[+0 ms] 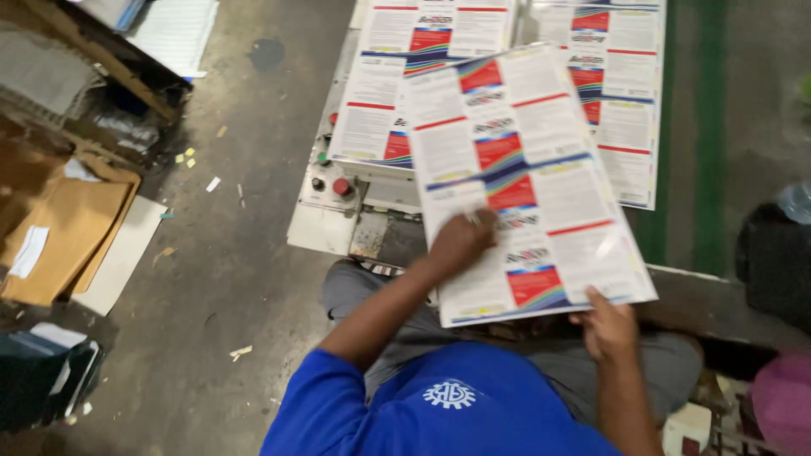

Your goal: Manually inspecting and sorting printed product labels from a stack on a production line.

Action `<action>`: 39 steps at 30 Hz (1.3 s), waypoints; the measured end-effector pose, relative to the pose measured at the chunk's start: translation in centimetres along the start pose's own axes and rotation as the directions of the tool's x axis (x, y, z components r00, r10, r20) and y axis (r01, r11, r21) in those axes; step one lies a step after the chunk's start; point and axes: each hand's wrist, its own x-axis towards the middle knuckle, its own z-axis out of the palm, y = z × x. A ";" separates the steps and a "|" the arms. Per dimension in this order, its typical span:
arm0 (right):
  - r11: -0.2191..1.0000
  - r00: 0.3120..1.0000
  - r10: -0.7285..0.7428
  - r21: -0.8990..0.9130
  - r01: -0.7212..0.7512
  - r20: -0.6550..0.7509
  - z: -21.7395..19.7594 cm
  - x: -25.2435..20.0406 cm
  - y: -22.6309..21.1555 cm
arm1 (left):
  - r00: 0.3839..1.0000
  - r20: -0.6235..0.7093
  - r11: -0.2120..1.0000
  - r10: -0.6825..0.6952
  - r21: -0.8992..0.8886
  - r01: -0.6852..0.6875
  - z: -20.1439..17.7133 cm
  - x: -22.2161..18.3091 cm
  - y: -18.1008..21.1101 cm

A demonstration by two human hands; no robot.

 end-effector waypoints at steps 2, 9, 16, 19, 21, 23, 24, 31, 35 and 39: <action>0.999 0.998 -0.030 -0.037 0.028 -0.053 -2.3 -0.7 -0.6 | 0.972 -0.233 0.995 0.003 0.101 0.022 -0.1 1.7 -5.5; 0.983 0.962 -0.094 -0.174 0.050 -0.257 -7.3 -3.9 -0.7 | 0.911 -0.402 0.960 -0.091 0.207 0.187 -2.6 0.2 -10.8; 0.966 0.913 0.002 -0.236 -0.107 -0.407 -10.7 -8.1 2.9 | 0.934 -0.330 0.963 -0.136 0.177 0.203 -4.3 -2.3 -10.9; 0.965 0.903 0.009 -0.232 -0.120 -0.429 -10.0 -8.4 3.7 | 0.824 -0.561 0.990 -0.079 0.053 0.131 -8.0 -3.6 -7.4; 0.949 0.902 -0.001 -0.284 -0.135 -0.432 -8.8 -7.9 4.0 | 0.796 -0.597 0.991 -0.102 0.012 0.137 -8.8 -4.7 -5.8; 0.950 0.911 -0.011 -0.288 -0.119 -0.413 -7.2 -6.4 3.8 | 0.799 -0.588 0.987 -0.128 0.003 0.161 -8.2 -5.5 -4.9; 0.950 0.921 -0.022 -0.296 -0.102 -0.388 -6.5 -5.6 3.6 | 0.798 -0.581 0.981 -0.159 -0.006 0.192 -7.9 -5.9 -4.4; 0.948 0.948 -0.041 -0.311 -0.062 -0.316 -4.0 2.0 0.6 | 0.808 -0.546 0.975 -0.220 -0.114 0.188 -7.6 -7.6 -3.0; 0.970 0.962 0.080 -0.200 -0.135 -0.260 -4.1 4.0 0.3 | 0.805 -0.566 0.982 -0.179 -0.154 0.110 -7.9 -7.9 -2.3; 0.968 0.953 0.206 -0.098 -0.232 -0.222 -3.4 3.2 1.1 | 0.847 -0.522 0.982 -0.099 -0.186 0.000 -8.3 -7.7 -0.2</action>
